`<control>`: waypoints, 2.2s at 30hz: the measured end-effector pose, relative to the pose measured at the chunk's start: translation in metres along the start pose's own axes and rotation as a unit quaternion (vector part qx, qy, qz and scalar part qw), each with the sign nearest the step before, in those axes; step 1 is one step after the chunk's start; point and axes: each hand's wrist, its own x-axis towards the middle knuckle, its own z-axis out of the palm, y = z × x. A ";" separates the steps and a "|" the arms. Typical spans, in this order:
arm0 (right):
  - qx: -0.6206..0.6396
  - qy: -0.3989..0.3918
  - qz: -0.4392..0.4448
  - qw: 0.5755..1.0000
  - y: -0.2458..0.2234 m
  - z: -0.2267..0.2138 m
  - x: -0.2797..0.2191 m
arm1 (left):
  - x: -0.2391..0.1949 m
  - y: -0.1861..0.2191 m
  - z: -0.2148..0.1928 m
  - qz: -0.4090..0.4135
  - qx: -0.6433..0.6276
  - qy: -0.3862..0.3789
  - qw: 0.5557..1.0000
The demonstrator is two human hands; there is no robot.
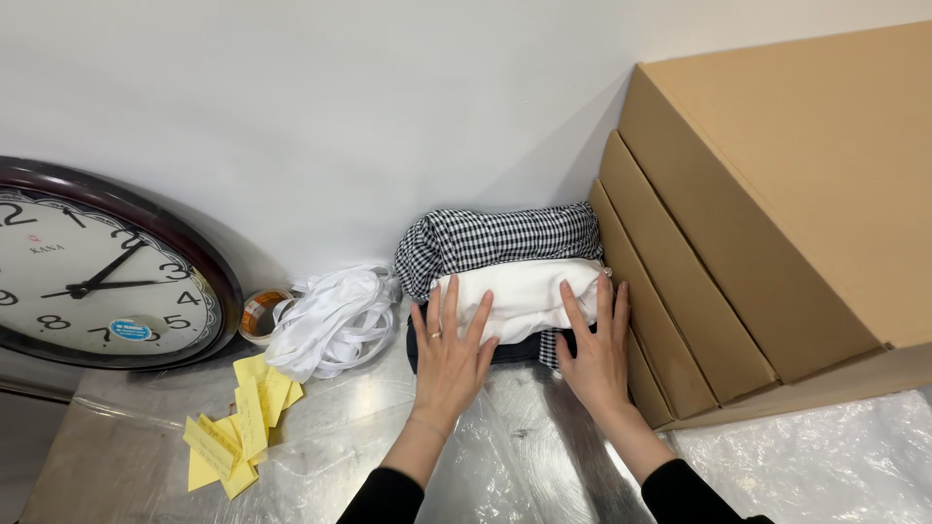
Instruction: The person places a folded white garment into a cardboard box on a metal table. They then retrieve a tied box, remove the ribbon, and place it back on the table. Finally, they open the box to reveal the garment inside.
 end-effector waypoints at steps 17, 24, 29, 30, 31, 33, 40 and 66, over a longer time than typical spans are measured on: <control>0.186 -0.327 0.292 0.879 -0.031 -0.094 -0.303 | -0.361 -0.002 -0.115 -0.332 0.014 -0.079 0.940; 0.146 -0.217 0.280 0.924 -0.030 -0.114 -0.465 | -0.486 -0.009 -0.168 -0.537 0.005 -0.109 0.837; 0.224 -0.342 0.347 0.844 -0.012 -0.129 -0.420 | -0.524 -0.015 -0.169 -0.544 -0.195 -0.069 0.813; 0.255 -0.334 0.396 0.817 -0.014 -0.134 -0.411 | -0.525 -0.013 -0.176 -0.562 -0.256 -0.115 0.778; 0.255 -0.335 0.396 0.816 -0.024 -0.145 -0.398 | -0.529 -0.010 -0.182 -0.562 -0.256 -0.116 0.778; 0.364 -0.273 0.493 0.742 -0.038 -0.167 -0.368 | -0.529 -0.001 -0.188 -0.577 -0.293 -0.164 0.744; 0.438 -0.244 0.615 0.609 -0.085 -0.258 -0.339 | -0.513 0.044 -0.270 -0.593 -0.348 -0.279 0.671; 0.312 -0.332 -0.229 0.860 -0.225 -0.176 -0.422 | -0.515 0.090 -0.303 -0.302 -0.379 -0.071 0.872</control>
